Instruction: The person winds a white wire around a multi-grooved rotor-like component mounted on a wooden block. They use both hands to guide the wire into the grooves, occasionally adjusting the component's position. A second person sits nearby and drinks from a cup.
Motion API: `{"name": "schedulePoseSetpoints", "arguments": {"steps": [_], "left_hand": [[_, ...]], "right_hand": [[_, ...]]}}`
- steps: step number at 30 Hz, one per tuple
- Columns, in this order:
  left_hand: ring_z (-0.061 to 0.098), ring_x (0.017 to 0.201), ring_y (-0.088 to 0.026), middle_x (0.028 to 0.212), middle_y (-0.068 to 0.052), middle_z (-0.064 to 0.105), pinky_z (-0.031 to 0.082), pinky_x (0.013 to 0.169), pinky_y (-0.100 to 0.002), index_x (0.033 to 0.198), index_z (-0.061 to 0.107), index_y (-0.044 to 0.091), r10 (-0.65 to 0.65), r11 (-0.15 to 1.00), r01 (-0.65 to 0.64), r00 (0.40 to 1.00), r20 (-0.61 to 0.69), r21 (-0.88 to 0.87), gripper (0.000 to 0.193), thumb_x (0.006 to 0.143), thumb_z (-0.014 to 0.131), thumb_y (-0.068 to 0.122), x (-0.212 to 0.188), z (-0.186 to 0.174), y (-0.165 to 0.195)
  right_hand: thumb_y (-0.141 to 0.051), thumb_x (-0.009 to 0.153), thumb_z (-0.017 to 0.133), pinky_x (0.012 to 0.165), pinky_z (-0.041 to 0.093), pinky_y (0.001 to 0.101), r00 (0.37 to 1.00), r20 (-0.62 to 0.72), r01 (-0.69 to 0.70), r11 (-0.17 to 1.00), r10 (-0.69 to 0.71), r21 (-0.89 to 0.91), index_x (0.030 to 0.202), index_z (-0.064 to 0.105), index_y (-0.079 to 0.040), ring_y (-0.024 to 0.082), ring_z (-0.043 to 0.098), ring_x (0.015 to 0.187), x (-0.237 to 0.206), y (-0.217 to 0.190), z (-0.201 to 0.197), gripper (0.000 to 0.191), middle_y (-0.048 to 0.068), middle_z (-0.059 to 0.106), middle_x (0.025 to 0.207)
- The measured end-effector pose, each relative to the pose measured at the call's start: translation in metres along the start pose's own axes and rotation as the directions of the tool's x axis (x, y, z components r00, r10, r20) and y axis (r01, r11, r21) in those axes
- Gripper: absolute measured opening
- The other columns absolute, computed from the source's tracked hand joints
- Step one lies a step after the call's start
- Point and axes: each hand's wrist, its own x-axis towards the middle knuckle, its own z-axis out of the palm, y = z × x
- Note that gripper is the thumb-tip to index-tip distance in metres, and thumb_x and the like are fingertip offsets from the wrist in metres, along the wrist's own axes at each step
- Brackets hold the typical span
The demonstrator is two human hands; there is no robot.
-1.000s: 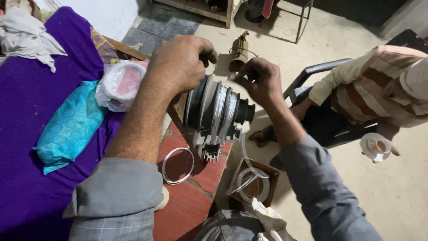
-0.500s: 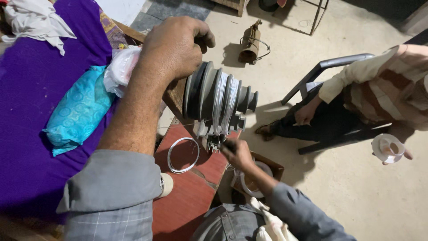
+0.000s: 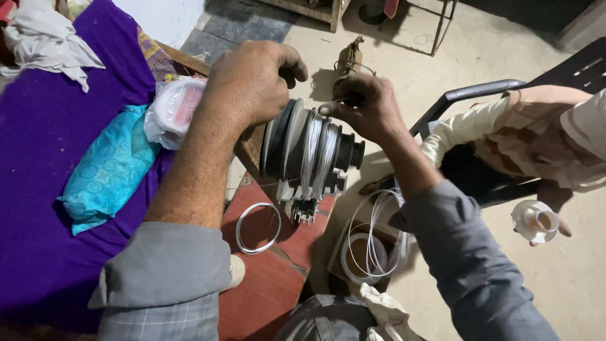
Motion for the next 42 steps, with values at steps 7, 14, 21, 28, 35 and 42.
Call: {"name": "schedulePoseSetpoints", "arguments": {"steps": [7, 14, 21, 28, 35, 42], "left_hand": [[0.075, 0.095, -0.018, 0.102, 0.001, 0.079, 0.056, 0.091, -0.041, 0.105, 0.080, 0.026, 0.023, 0.999, -0.023, 1.000, 0.004, -0.033, 0.036, 0.081, 0.066, 0.004, 0.000, 0.000, 0.000], [0.074, 0.096, -0.021, 0.103, -0.001, 0.079, 0.056, 0.089, -0.042, 0.105, 0.080, 0.024, 0.063, 0.997, -0.064, 0.998, -0.018, -0.040, 0.035, 0.080, 0.067, 0.004, 0.002, -0.001, -0.003], [0.075, 0.095, -0.018, 0.104, 0.002, 0.079, 0.054, 0.092, -0.044, 0.105, 0.080, 0.027, 0.012, 1.000, -0.013, 1.000, 0.018, 0.001, 0.033, 0.082, 0.069, 0.006, 0.003, 0.000, -0.002], [0.074, 0.094, -0.017, 0.104, 0.002, 0.078, 0.055, 0.091, -0.043, 0.107, 0.079, 0.028, -0.024, 1.000, 0.024, 0.999, 0.037, -0.002, 0.032, 0.083, 0.070, 0.008, 0.000, 0.001, 0.000], [0.074, 0.094, -0.018, 0.102, 0.001, 0.079, 0.055, 0.089, -0.042, 0.107, 0.080, 0.027, 0.000, 1.000, 0.000, 1.000, 0.020, 0.008, 0.032, 0.081, 0.072, 0.009, -0.001, 0.000, 0.001], [0.075, 0.092, -0.018, 0.102, 0.000, 0.079, 0.057, 0.089, -0.041, 0.107, 0.080, 0.027, -0.029, 0.999, 0.030, 0.999, 0.040, -0.014, 0.033, 0.081, 0.072, 0.009, -0.004, -0.003, 0.005]], "right_hand": [[-0.034, 0.088, 0.084, 0.043, 0.031, 0.0223, 0.833, 0.100, -0.531, 0.736, 0.544, 0.421, 0.082, 0.068, -0.010, 0.003, 0.045, 0.052, -0.033, 0.059, 0.038, 0.030, -0.005, 0.056, 0.064], [-0.027, 0.093, 0.079, 0.047, 0.031, 0.0216, 0.869, 0.160, -0.489, 0.763, 0.468, 0.423, 0.082, 0.067, -0.008, 0.003, 0.044, 0.056, -0.032, 0.100, 0.054, 0.025, -0.007, 0.055, 0.066], [-0.016, 0.100, 0.071, 0.061, 0.044, 0.0211, 0.914, 0.218, -0.403, 0.714, 0.341, 0.573, 0.082, 0.063, -0.005, 0.002, 0.052, 0.070, -0.045, 0.123, 0.070, 0.023, -0.007, 0.061, 0.075], [-0.007, 0.096, 0.070, 0.061, 0.045, 0.0226, 0.914, 0.228, -0.401, 0.662, 0.335, 0.633, 0.084, 0.065, -0.003, 0.003, 0.055, 0.070, -0.052, 0.115, 0.075, 0.013, -0.005, 0.063, 0.077], [-0.005, 0.095, 0.069, 0.061, 0.047, 0.0228, 0.904, 0.243, -0.421, 0.636, 0.352, 0.647, 0.084, 0.066, -0.002, 0.004, 0.056, 0.070, -0.054, 0.112, 0.074, 0.011, -0.005, 0.062, 0.077], [-0.003, 0.095, 0.069, 0.057, 0.045, 0.0236, 0.882, 0.271, -0.462, 0.590, 0.387, 0.662, 0.080, 0.063, -0.003, 0.004, 0.054, 0.067, -0.055, 0.112, 0.076, 0.016, -0.005, 0.060, 0.074]]}}
